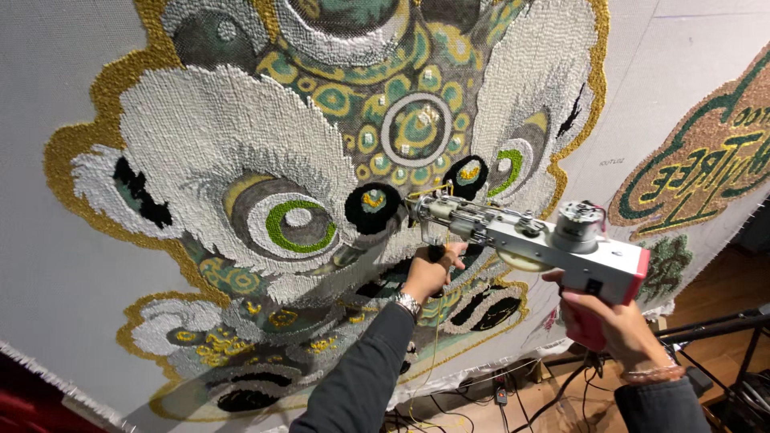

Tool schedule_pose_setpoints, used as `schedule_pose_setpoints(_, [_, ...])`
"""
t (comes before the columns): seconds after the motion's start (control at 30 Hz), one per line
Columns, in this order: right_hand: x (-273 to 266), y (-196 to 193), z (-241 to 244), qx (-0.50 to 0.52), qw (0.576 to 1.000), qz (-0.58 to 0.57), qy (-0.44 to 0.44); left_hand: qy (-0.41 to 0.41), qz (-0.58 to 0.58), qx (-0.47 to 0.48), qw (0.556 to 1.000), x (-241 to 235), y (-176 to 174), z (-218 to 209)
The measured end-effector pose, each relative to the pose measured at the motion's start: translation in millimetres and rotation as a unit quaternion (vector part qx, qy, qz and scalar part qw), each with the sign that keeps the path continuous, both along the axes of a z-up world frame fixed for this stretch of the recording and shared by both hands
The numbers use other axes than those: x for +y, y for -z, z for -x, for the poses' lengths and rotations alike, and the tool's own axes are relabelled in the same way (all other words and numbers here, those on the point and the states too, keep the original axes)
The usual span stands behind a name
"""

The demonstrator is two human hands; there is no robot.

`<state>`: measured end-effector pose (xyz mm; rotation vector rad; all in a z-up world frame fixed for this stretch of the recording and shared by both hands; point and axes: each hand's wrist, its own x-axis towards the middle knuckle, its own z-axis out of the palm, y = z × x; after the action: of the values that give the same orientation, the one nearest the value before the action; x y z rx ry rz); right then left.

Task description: The person uses a tufting gun to apply yarn into a stretched fabric canvas, creating a detailed design of a stylized lion head. The person holds the gun with the right hand and guides the yarn with the left hand while working on the eye and facial details.

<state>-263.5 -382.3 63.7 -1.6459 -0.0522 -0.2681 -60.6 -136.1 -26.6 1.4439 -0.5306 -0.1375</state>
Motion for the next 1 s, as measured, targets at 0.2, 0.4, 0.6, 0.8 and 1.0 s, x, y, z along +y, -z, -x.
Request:
schedule_pose_setpoints(0.2, [-25, -1, 27, 0.006, 0.997, -0.069, -0.024, -0.093, 0.001, -0.091, 0.991, -27, 8, 23])
schedule_pose_setpoints(0.4, [-44, 20, 40, 0.023, 0.989, -0.144, -0.021, -0.083, -0.003, -0.074, 0.994, -34, -4, 41])
schedule_pose_setpoints(0.6, [-39, 47, 37, 0.049, 0.983, -0.177, -0.003, -0.036, -0.008, 0.036, 0.999, -18, -10, 60])
schedule_pose_setpoints(0.8, [-9, 54, 42, 0.107, 0.971, -0.215, 0.022, -0.035, -0.058, 0.073, 0.995, 5, -1, 64])
schedule_pose_setpoints(1.0, [9, 69, 43, 0.086, 0.974, -0.204, 0.042, -0.029, -0.062, 0.065, 0.996, 13, 22, 50])
